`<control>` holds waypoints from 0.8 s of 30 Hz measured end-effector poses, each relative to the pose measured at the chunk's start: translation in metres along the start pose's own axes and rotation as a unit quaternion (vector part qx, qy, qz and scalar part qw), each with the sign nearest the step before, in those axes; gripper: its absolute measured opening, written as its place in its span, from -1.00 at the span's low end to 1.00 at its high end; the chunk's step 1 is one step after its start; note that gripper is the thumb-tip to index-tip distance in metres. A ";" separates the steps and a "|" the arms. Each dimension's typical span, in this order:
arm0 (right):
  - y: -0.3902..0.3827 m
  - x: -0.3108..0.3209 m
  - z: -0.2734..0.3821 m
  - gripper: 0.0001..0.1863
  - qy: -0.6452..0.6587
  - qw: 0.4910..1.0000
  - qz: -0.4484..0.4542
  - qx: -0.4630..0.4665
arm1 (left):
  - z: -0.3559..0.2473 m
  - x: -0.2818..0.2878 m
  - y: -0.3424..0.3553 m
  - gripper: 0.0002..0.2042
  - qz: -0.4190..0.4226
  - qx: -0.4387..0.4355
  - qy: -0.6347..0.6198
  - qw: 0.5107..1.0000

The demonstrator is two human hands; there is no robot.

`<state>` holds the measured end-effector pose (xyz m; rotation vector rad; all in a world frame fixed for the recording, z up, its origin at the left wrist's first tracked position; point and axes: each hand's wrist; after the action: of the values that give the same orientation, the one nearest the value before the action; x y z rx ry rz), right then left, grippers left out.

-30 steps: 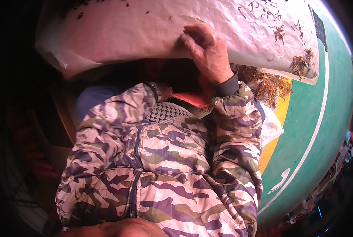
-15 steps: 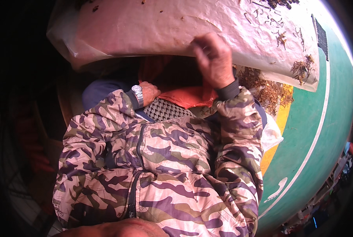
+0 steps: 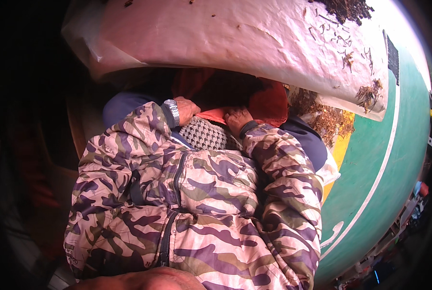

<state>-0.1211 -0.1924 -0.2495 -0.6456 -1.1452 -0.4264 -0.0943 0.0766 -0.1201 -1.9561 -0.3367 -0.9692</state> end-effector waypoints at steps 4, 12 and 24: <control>0.017 0.008 -0.020 -0.75 0.114 0.983 0.127 -0.068 | 0.025 -0.017 0.018 -0.71 0.051 0.030 -0.101 0.993; 0.008 0.037 -0.008 -0.71 0.128 0.982 0.105 -0.093 | 0.076 -0.026 0.062 -0.65 -0.198 0.365 -0.469 0.780; -0.021 0.055 -0.002 -0.78 0.069 0.989 0.058 -0.115 | 0.079 -0.056 0.092 -0.68 -0.430 0.393 -0.508 0.634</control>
<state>-0.1126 -0.2082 -0.1933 -0.8659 -0.9294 -0.4999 -0.0397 0.0973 -0.2404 -1.2011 -2.0874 0.0343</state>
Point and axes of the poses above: each hand's wrist, its own y-axis towards the middle knuckle, its own x-axis out of the back of the hand, z = x × y
